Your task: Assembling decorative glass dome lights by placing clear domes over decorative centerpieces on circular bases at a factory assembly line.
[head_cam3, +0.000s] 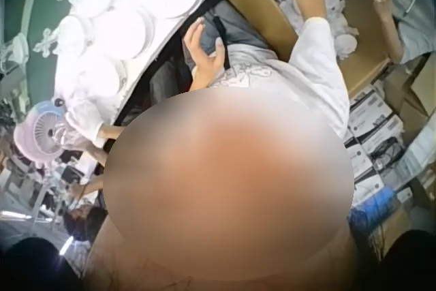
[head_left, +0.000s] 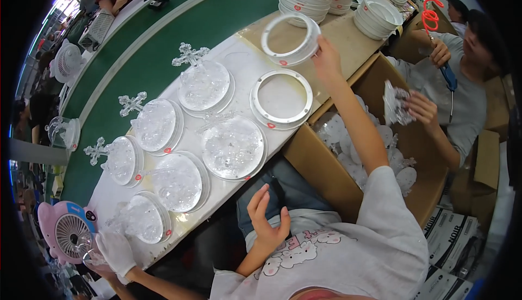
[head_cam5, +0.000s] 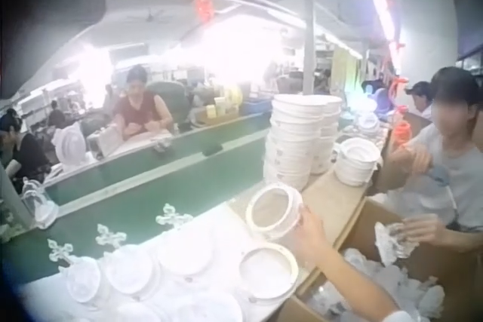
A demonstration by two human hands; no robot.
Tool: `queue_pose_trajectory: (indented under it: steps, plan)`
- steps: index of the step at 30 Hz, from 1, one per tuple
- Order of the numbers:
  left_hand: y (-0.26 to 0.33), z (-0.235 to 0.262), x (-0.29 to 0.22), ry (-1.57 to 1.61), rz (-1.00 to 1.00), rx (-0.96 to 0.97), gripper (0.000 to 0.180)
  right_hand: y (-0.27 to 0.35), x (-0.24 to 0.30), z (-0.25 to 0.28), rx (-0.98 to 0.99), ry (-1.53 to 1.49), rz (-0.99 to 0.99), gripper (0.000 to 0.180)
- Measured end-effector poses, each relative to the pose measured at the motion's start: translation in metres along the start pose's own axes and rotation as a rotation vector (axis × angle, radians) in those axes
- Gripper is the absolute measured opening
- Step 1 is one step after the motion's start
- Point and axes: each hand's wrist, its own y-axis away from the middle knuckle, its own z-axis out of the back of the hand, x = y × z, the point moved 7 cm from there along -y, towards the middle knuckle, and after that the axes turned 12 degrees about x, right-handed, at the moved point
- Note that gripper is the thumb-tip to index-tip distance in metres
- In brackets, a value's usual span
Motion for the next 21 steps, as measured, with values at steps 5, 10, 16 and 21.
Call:
queue_pose_trajectory:
  steps: [5,10,16,21]
  plan:
    - [-0.006,-0.003,-0.002,-0.009,-0.022,0.029,0.059,0.014,-0.040,0.075,-0.235,-0.528,-0.212,0.022]
    - [-0.007,-0.005,-0.001,-0.025,-0.020,0.025,0.059,0.054,-0.021,0.063,0.154,0.294,-0.192,0.031]
    - [-0.008,-0.012,-0.001,-0.031,-0.013,0.057,0.059,0.086,0.015,0.072,0.173,0.842,0.027,0.030]
    - [-0.009,-0.014,-0.001,-0.031,-0.021,0.066,0.058,0.078,0.067,0.134,-0.267,0.803,0.295,0.022]
